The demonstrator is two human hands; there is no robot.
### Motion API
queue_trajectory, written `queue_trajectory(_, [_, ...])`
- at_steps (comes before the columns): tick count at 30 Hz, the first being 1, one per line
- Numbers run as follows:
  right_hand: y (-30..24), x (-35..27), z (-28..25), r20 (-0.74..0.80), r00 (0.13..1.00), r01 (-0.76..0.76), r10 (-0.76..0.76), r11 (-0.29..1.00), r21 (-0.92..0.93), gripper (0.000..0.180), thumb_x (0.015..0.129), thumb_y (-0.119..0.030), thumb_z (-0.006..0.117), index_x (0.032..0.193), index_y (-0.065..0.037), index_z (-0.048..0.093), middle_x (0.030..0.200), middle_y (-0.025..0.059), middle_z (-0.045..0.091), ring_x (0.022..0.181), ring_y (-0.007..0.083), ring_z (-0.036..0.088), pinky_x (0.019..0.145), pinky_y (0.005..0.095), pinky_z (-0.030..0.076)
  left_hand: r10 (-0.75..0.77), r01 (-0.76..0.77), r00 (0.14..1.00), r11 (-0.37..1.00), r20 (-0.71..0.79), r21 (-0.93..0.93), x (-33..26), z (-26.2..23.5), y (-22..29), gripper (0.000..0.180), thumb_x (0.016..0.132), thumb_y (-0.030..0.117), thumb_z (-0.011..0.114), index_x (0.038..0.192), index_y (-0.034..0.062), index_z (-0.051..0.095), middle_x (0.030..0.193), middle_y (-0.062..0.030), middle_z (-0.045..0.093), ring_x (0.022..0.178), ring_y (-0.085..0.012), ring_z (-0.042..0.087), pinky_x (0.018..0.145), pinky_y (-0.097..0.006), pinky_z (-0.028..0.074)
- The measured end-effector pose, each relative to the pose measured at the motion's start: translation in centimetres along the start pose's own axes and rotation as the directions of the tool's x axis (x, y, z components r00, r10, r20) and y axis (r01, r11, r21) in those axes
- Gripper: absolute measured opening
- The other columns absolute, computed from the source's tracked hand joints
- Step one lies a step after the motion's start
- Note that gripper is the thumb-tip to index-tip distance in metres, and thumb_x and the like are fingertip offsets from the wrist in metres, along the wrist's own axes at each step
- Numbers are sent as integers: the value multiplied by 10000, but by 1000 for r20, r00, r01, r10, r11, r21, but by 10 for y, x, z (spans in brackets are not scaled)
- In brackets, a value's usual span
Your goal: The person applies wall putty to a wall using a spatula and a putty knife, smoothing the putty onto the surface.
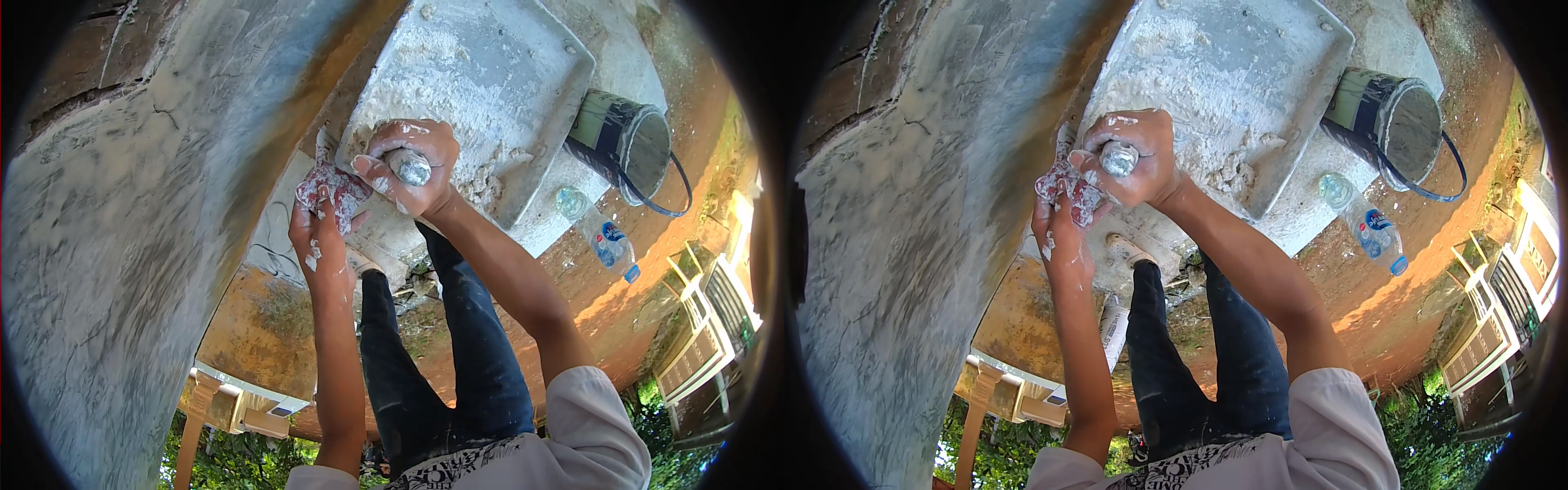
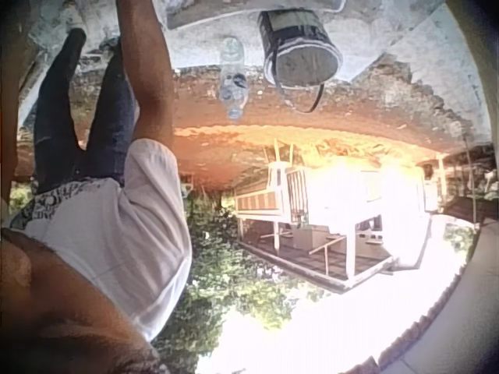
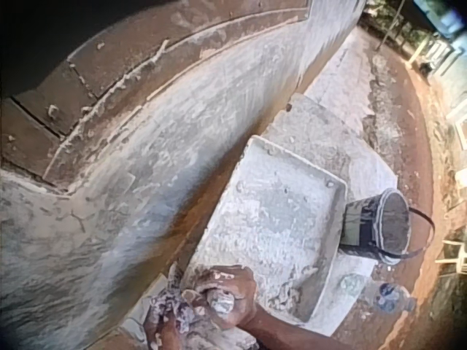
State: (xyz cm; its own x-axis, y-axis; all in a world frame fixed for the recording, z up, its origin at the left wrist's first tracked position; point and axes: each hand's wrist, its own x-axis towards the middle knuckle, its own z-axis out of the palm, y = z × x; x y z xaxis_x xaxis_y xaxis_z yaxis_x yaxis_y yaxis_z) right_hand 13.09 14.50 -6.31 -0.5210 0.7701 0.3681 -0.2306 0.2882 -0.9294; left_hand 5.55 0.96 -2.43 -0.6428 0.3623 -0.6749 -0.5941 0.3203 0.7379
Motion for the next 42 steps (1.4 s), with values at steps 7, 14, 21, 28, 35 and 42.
queue_trajectory(7, [9,10,-4,-314,942,-11,116,948,317,87,705,-17,692,738,4,614,704,119,640,586,178,629,542,279,511,8,-8,1000,1000,-10,-6,1,3,1,287,960,102,478,1231,17,520,1144,-106,605,992,-211,634,748,-408,595])
queue_trajectory(14, [-11,-10,-12,23,996,-83,81,992,91,97,626,-48,690,693,-27,623,675,109,649,568,228,645,541,292,494,6,-6,1000,1000,-1,15,-1,2,-1,313,951,111,489,1251,27,508,1193,-104,582,1038,-227,614,803,-461,557])
queue_trajectory(21, [-17,0,-12,-128,984,-85,125,956,281,111,611,-1,676,707,22,626,681,129,653,583,213,639,563,286,496,-15,15,1000,1000,6,14,3,-4,-3,314,956,104,476,1260,29,495,1181,-111,587,1023,-238,621,793,-472,563])
queue_trajectory(28, [-14,5,-7,-236,944,-85,229,863,498,93,630,-16,662,704,30,630,661,128,639,562,187,616,541,278,477,-12,12,1000,1000,19,14,2,-1,1,310,955,104,473,1255,30,497,1183,-117,593,1034,-234,620,793,-467,564])
queue_trajectory(35, [-14,8,-3,-173,962,-125,210,905,406,113,656,-27,680,700,47,607,675,149,627,565,203,598,556,293,468,-13,13,1000,1000,-9,0,-2,-1,3,274,970,96,467,1220,8,537,1155,-111,599,1013,-210,620,739,-397,599])
queue_trajectory(42, [-8,11,1,-173,940,-196,293,883,427,152,630,-55,695,724,45,628,679,141,629,579,190,602,552,282,458,-19,19,1000,1000,-10,9,2,-4,0,294,956,115,486,1221,-5,533,1132,-121,611,981,-224,639,751,-406,594])
